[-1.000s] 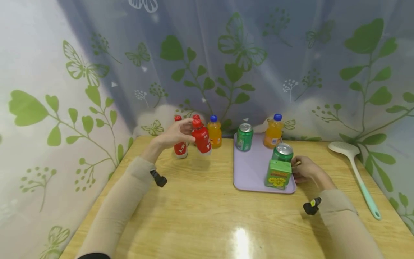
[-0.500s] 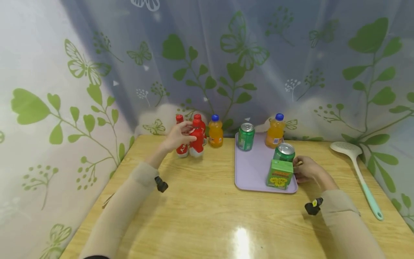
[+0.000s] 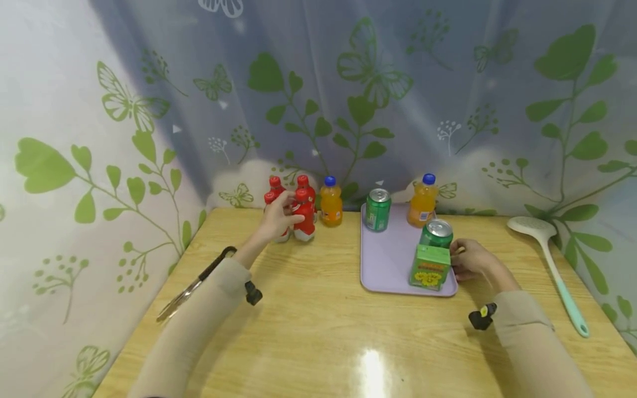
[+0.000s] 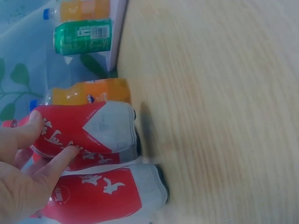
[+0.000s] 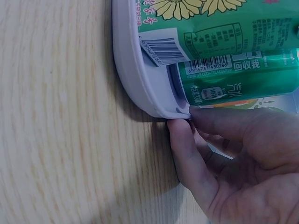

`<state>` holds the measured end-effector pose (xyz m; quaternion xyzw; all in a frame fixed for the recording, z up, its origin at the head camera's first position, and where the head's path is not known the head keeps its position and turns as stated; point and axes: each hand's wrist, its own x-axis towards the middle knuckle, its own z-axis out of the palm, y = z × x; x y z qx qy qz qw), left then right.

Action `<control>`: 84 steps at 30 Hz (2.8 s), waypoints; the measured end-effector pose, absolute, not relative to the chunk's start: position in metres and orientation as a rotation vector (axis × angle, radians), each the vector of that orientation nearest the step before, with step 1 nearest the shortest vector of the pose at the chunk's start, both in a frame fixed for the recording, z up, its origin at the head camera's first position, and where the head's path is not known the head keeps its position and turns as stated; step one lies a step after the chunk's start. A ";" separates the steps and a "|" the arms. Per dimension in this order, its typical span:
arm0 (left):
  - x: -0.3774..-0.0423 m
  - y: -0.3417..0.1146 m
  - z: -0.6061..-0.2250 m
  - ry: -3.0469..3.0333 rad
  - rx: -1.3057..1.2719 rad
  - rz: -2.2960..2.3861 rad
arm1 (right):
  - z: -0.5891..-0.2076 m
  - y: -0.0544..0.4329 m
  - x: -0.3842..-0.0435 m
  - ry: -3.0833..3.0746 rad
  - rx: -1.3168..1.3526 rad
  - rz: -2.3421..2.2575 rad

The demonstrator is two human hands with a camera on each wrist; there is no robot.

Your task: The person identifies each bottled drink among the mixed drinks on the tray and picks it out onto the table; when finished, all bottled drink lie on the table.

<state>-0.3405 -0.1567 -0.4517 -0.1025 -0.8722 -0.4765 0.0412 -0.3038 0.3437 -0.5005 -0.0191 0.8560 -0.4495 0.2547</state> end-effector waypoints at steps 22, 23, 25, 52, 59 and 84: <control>-0.332 -0.135 -0.453 -2.784 -0.116 -1.349 | -0.503 0.345 -0.309 2.300 -0.037 -1.255; -0.331 -0.134 -0.453 -2.779 -0.112 -1.351 | -0.503 0.345 -0.308 2.301 -0.035 -1.255; -0.329 -0.131 -0.453 -2.756 -0.105 -1.349 | -0.504 0.345 -0.308 2.302 -0.033 -1.258; -0.358 0.008 -0.404 -2.590 -0.735 -1.577 | -0.500 0.344 -0.301 2.241 0.042 -1.339; -0.369 0.044 -0.421 -2.587 -0.649 -1.726 | -0.505 0.349 -0.296 2.236 0.033 -1.383; -0.403 0.134 -0.462 -2.809 -0.479 -1.484 | -0.508 0.347 -0.292 2.245 0.033 -1.391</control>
